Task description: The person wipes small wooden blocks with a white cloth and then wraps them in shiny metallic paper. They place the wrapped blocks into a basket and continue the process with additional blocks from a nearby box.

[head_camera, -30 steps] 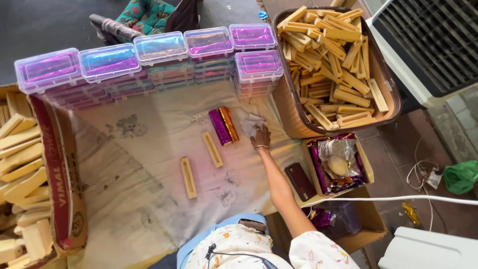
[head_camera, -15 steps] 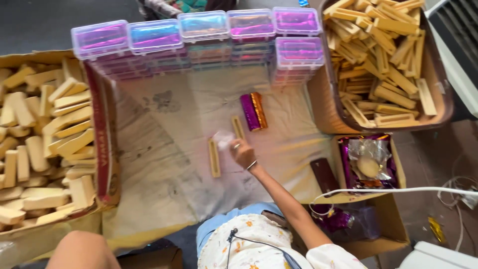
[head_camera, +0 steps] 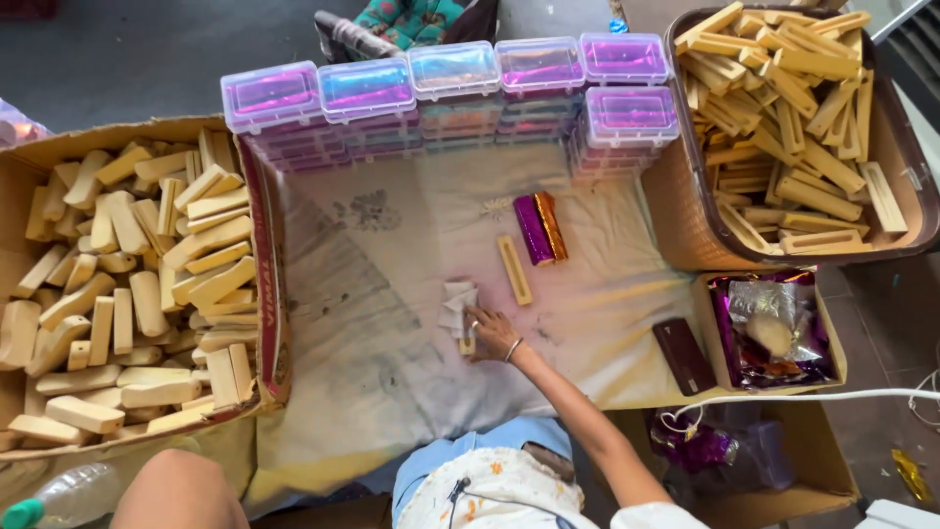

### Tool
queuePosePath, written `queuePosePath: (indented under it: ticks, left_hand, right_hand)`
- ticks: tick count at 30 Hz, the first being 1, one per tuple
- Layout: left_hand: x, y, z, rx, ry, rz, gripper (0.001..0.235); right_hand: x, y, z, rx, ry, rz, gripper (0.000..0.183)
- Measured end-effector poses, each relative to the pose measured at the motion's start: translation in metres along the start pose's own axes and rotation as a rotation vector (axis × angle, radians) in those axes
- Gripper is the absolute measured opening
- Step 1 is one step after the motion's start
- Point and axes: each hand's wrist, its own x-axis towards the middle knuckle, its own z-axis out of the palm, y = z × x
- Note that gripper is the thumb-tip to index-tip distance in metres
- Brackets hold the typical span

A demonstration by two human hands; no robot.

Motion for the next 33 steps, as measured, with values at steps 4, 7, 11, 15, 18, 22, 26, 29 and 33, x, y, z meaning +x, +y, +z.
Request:
queuePosePath:
  ticks: [4,7,11,15,18,22,26,29,33]
  left_hand:
    - [-0.007,-0.036,0.035,-0.014,-0.015,0.026,0.041]
    - [-0.016,-0.056,0.059,-0.020,-0.012,0.042,0.043]
    - [-0.032,-0.104,0.116,-0.031,-0.009,0.072,0.045]
    - [-0.100,-0.212,0.197,-0.006,-0.158,-0.185,0.056]
    - [-0.189,-0.308,0.228,0.044,-0.345,-0.538,0.069]
    - [-0.214,-0.333,0.232,-0.060,-0.442,-0.760,0.065]
    - [-0.198,-0.317,0.253,-0.140,-0.466,-0.710,0.052]
    - [-0.195,-0.321,0.265,-0.156,-0.418,-0.721,0.046]
    - [-0.201,-0.335,0.279,-0.154,-0.368,-0.740,0.038]
  right_hand:
    - [-0.008,-0.009,0.016,-0.041,0.125,0.067,0.085]
    - [-0.010,-0.025,0.020,-0.051,0.237,0.074,0.080]
    - [-0.007,-0.039,0.024,-0.159,0.319,0.074,0.061]
    - [-0.017,-0.048,0.014,-0.139,0.413,0.102,0.043]
    - [-0.021,-0.051,-0.006,-0.036,0.507,0.104,0.039]
    - [-0.022,-0.059,-0.023,0.366,0.621,0.430,0.033]
    - [-0.024,-0.056,-0.039,0.577,0.540,0.563,0.040]
    - [-0.028,-0.053,-0.045,0.693,0.647,0.253,0.049]
    - [-0.027,-0.019,-0.034,0.654,0.613,0.187,0.063]
